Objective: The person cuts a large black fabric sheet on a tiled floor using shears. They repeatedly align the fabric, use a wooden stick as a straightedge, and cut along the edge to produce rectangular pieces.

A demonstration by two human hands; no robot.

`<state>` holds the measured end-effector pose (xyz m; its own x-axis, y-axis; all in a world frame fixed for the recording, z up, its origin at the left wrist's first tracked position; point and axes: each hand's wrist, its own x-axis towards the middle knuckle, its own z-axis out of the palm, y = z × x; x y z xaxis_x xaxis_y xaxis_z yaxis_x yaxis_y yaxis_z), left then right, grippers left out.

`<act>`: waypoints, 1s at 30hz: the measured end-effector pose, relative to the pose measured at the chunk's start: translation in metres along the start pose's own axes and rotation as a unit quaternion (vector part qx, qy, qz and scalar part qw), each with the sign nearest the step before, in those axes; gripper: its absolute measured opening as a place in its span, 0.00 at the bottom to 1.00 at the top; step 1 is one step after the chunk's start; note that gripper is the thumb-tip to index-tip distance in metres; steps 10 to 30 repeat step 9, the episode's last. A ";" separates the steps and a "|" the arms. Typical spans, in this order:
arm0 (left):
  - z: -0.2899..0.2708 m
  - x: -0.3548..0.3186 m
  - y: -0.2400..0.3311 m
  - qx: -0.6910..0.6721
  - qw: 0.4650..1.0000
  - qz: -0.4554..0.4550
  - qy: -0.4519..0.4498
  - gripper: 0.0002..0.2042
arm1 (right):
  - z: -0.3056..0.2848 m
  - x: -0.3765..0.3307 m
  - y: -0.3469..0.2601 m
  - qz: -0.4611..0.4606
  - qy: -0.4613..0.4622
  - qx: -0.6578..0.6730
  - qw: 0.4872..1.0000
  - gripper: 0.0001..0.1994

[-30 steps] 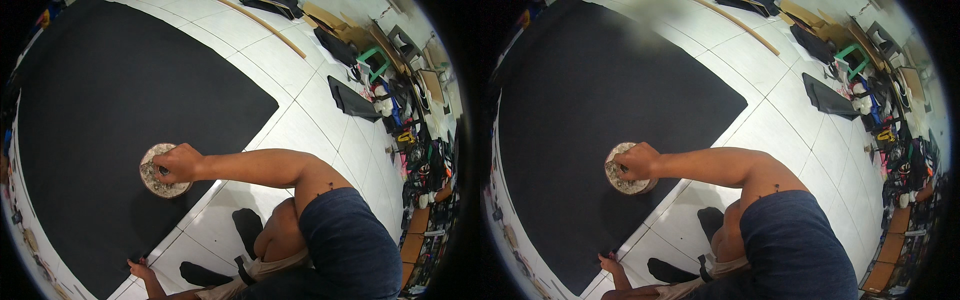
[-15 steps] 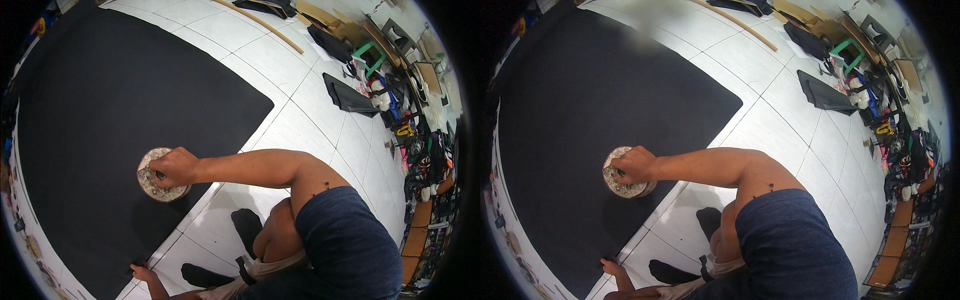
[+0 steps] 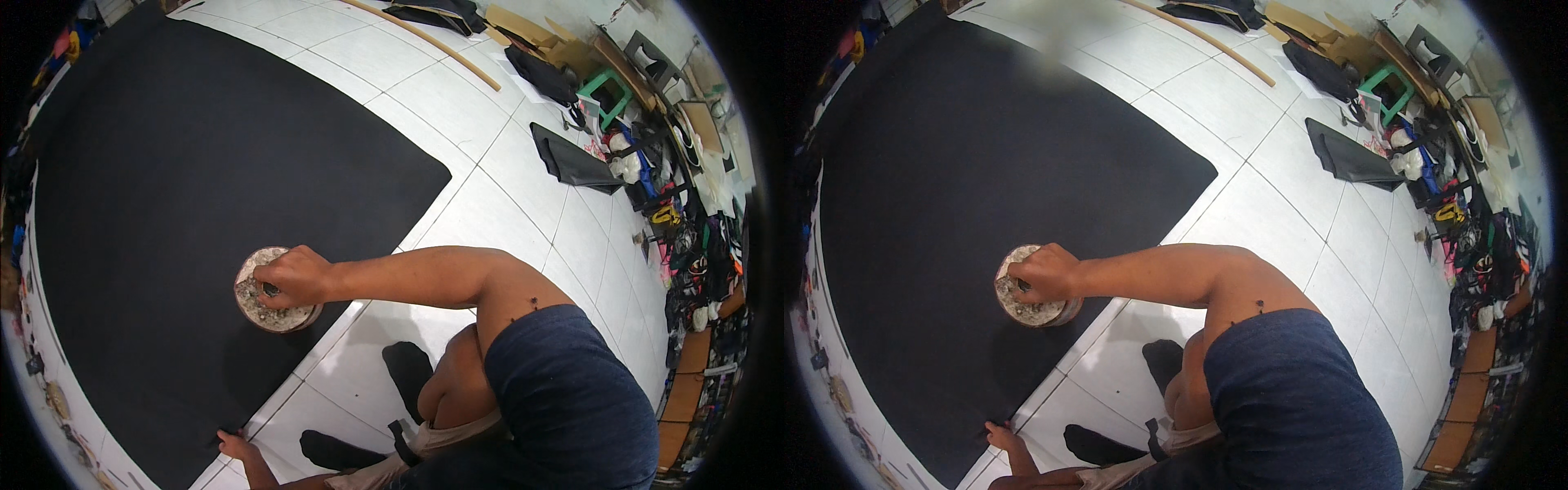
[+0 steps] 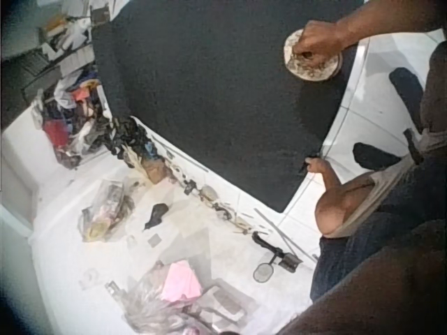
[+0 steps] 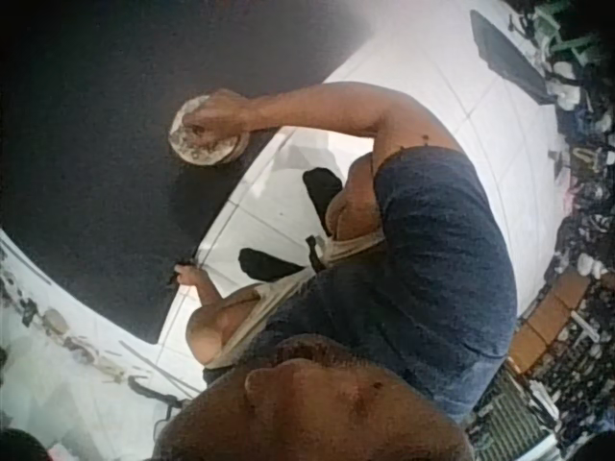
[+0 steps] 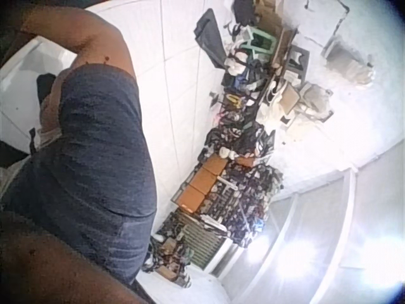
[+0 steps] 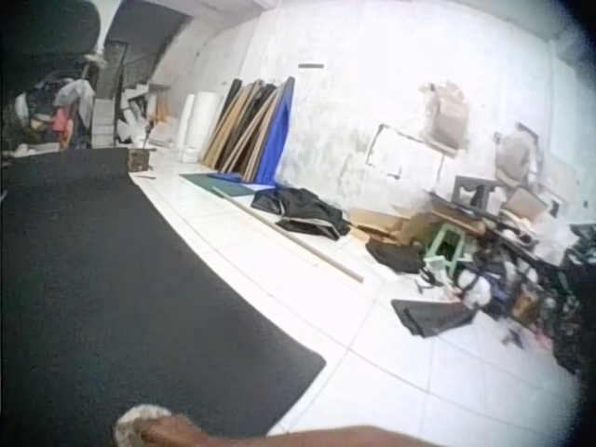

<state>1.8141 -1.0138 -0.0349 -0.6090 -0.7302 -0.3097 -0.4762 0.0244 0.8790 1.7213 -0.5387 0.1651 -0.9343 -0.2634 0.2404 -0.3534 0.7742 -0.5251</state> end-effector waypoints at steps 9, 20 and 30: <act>0.006 -0.004 -0.009 0.019 1.000 -0.016 0.012 0.20 | 0.018 0.001 0.009 -0.021 0.038 -0.015 0.999 0.13; 0.006 -0.004 -0.009 0.019 1.000 -0.016 0.012 0.20 | 0.018 0.001 0.009 -0.021 0.038 -0.015 0.999 0.13; 0.006 -0.004 -0.009 0.019 1.000 -0.016 0.012 0.20 | 0.018 0.001 0.009 -0.021 0.038 -0.015 0.999 0.13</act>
